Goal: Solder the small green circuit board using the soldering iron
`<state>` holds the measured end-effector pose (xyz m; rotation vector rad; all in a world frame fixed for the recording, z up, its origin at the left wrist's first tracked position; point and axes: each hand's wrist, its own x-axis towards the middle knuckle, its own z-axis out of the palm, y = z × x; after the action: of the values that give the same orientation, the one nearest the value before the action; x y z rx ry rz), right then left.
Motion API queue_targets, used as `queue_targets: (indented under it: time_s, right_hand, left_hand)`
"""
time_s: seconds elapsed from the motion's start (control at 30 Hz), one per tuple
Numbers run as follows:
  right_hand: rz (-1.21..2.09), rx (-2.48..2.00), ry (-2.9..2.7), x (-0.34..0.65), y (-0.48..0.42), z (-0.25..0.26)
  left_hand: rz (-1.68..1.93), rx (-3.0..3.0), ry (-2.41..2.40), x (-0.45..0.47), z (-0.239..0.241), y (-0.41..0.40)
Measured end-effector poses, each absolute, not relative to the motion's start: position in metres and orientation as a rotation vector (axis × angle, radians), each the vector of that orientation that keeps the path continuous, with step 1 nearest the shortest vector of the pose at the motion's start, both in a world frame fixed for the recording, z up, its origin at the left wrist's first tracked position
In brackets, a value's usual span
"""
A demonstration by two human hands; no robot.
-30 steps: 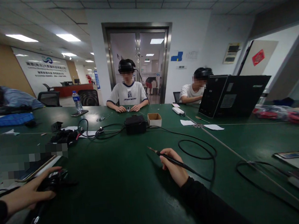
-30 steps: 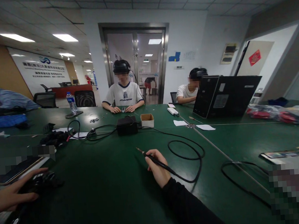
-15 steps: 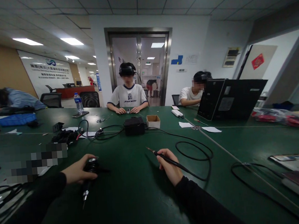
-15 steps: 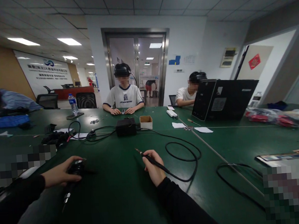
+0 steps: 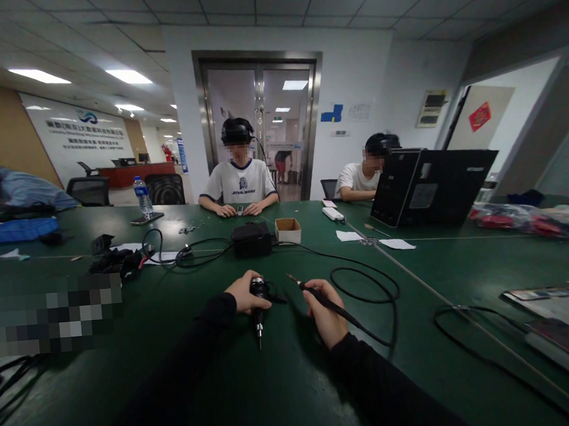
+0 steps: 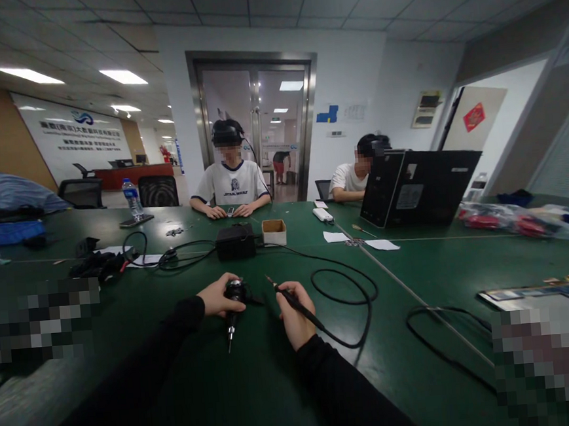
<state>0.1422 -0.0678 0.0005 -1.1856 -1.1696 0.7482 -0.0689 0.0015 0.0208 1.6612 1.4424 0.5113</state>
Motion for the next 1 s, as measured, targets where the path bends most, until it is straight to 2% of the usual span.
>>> queue_targets:
  time_s: [0.23,0.4,0.67,0.77,1.0]
  right_hand:
    - [0.762,-1.19,-1.162,0.142,-0.067,0.001]
    - [0.768,-1.187,-1.175,0.142,-0.067,0.003]
    - [0.733,-1.181,-1.167,0.142,-0.068,0.001]
    - [0.715,-1.18,-1.179,0.142,-0.063,0.006]
    - [0.518,-1.063,-1.258,0.127,-0.049,0.025]
  left_hand:
    - [0.474,1.715,1.516,-0.071,0.013,0.011]
    - [0.664,1.762,1.705,-0.07,0.005,0.035]
    - [0.691,1.846,1.599,-0.07,-0.005,0.034]
    - [0.808,1.906,1.51,-0.073,-0.01,0.032]
    - [0.94,1.764,1.498,-0.073,-0.017,0.029]
